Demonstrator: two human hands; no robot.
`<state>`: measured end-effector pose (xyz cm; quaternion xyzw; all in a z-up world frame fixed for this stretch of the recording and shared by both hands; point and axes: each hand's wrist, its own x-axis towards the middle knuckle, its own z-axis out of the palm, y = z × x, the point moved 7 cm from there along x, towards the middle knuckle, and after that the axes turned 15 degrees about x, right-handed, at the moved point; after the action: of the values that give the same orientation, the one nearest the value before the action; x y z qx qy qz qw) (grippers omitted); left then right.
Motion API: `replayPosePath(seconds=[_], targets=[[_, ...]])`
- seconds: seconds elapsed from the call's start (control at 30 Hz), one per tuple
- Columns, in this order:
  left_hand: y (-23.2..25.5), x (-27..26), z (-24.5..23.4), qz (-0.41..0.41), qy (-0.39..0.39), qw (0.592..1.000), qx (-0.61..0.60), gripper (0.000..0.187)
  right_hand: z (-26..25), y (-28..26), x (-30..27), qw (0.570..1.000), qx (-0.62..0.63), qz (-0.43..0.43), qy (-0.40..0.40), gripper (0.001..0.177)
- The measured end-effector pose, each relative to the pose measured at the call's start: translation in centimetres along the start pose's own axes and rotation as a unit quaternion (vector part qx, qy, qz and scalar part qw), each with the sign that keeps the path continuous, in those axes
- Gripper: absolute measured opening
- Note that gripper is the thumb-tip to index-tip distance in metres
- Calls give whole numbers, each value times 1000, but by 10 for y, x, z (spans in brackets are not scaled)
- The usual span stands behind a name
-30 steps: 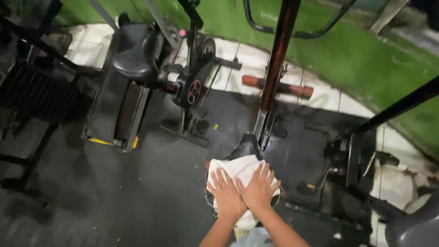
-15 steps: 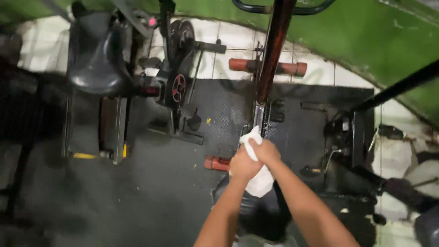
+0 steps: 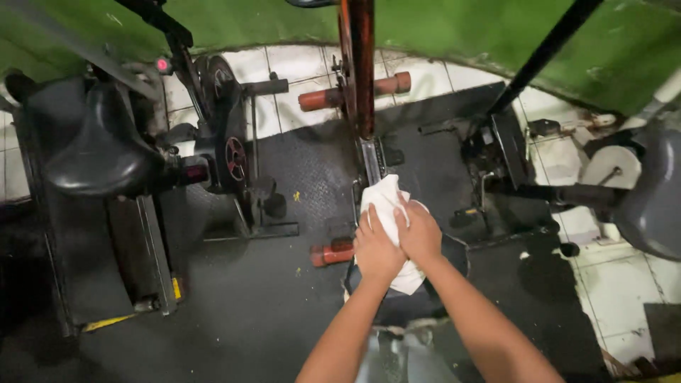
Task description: Cleaning gym equipment with a cloth.
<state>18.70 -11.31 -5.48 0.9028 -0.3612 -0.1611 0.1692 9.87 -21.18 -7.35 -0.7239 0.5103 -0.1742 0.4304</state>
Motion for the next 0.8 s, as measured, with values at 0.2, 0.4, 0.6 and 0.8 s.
replayPosePath(seconds=[0.2, 0.4, 0.6, 0.8], targets=[[0, -79, -1, 46, 41, 989, 137, 90, -11, -16, -76, 964, -205, -169, 4, 60], [15, -155, 24, 69, 126, 964, 223, 69, -54, -2, -144, 961, -230, -152, -2, 70], [66, -140, 18, 165, 29, 957, 235, 100, -63, 115, -133, 992, -59, 110, 23, 97], [105, -85, 24, 294, -32, 935, 198, 119, -43, 194, -91, 952, 151, 261, 47, 81]])
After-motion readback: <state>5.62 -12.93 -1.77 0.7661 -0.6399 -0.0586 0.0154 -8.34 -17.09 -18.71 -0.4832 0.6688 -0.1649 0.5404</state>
